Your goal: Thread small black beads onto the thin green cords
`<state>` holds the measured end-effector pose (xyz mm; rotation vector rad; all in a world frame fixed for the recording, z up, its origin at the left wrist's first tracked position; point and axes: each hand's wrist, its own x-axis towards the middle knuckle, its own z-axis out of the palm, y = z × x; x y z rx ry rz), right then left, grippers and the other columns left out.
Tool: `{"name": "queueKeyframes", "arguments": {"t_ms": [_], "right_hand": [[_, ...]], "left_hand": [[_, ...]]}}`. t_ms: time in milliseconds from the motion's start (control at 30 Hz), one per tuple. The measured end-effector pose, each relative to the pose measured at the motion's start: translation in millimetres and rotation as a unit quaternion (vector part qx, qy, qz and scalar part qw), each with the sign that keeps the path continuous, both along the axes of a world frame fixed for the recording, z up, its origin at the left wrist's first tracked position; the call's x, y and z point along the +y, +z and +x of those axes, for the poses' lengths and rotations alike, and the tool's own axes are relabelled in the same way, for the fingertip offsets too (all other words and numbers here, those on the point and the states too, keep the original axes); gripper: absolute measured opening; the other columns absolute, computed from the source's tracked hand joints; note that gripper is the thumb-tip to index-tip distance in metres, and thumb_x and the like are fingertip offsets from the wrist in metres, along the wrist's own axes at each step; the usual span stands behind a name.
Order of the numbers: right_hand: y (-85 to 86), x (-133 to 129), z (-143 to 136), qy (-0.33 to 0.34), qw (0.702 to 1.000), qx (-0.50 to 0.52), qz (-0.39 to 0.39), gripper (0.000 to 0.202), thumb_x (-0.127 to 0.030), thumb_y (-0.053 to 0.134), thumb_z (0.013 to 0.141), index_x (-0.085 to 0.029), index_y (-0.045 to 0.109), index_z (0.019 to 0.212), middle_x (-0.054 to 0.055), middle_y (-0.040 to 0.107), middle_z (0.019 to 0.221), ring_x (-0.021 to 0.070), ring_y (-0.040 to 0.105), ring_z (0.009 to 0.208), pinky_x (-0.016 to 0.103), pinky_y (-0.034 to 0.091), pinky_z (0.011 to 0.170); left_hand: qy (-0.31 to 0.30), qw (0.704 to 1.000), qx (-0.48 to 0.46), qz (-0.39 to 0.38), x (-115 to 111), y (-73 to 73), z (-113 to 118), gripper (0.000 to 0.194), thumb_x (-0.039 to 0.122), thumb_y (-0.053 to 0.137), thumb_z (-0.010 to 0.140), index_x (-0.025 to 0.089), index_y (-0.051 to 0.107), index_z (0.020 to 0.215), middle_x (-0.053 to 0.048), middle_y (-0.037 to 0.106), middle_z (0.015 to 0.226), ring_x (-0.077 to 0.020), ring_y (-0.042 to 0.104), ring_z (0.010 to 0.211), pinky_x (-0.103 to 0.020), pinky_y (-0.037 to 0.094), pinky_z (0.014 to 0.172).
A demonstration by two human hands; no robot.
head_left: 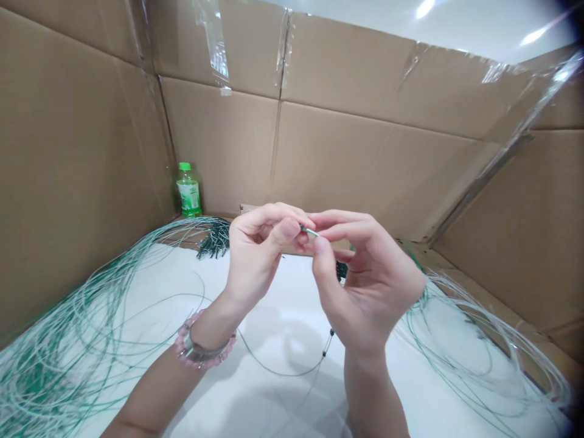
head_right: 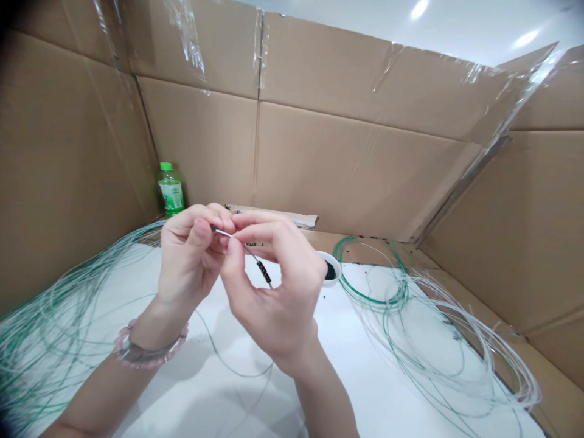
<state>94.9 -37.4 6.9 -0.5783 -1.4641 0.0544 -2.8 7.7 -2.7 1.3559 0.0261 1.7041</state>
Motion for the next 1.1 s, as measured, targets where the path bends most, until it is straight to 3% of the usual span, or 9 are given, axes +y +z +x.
{"name": "queueKeyframes", "arguments": {"t_ms": [400,667,967,1100], "right_hand": [[1.4,0.0,4.7,-0.018,0.999,-0.025,-0.020,0.016,-0.004,0.060,0.074,-0.020,0.059,0.080,0.002,0.066,0.088,0.0144,0.065,0.081,0.022,0.059,0.053],[3.0,-0.7,7.7,-0.051,0.997,-0.054,-0.004,0.018,-0.002,0.061,0.071,-0.018,0.059,0.078,0.000,0.066,0.084,0.0129,0.065,0.079,0.018,0.058,0.053],[2.4,2.9,10.1,-0.051,0.998,-0.046,-0.013,0.016,-0.004,0.062,0.071,-0.019,0.060,0.077,0.001,0.066,0.083,0.0135,0.064,0.078,0.021,0.058,0.055],[2.5,4.0,10.9,-0.040,0.999,-0.029,-0.008,0.015,-0.004,0.063,0.071,-0.017,0.060,0.076,0.002,0.066,0.084,0.0128,0.064,0.077,0.021,0.058,0.053]], "left_hand": [[0.034,0.998,0.006,0.053,5.8,-2.4,-0.8,0.010,0.023,0.062,0.081,0.020,0.070,0.077,0.000,0.065,0.074,-0.0047,0.060,0.059,-0.013,0.054,0.054],[0.132,0.986,0.041,0.095,9.2,-2.9,-6.3,0.005,0.018,0.065,0.076,0.019,0.070,0.077,-0.002,0.066,0.073,-0.0100,0.064,0.068,-0.016,0.056,0.054],[0.157,0.978,0.055,0.122,7.9,-3.0,-3.9,0.009,0.015,0.063,0.078,0.018,0.071,0.080,-0.003,0.067,0.077,-0.0110,0.065,0.070,-0.015,0.054,0.050],[0.180,0.972,0.080,0.125,4.3,-2.4,-5.1,0.012,0.011,0.066,0.075,0.019,0.071,0.082,-0.003,0.068,0.080,-0.0109,0.065,0.073,-0.017,0.056,0.057]]}}
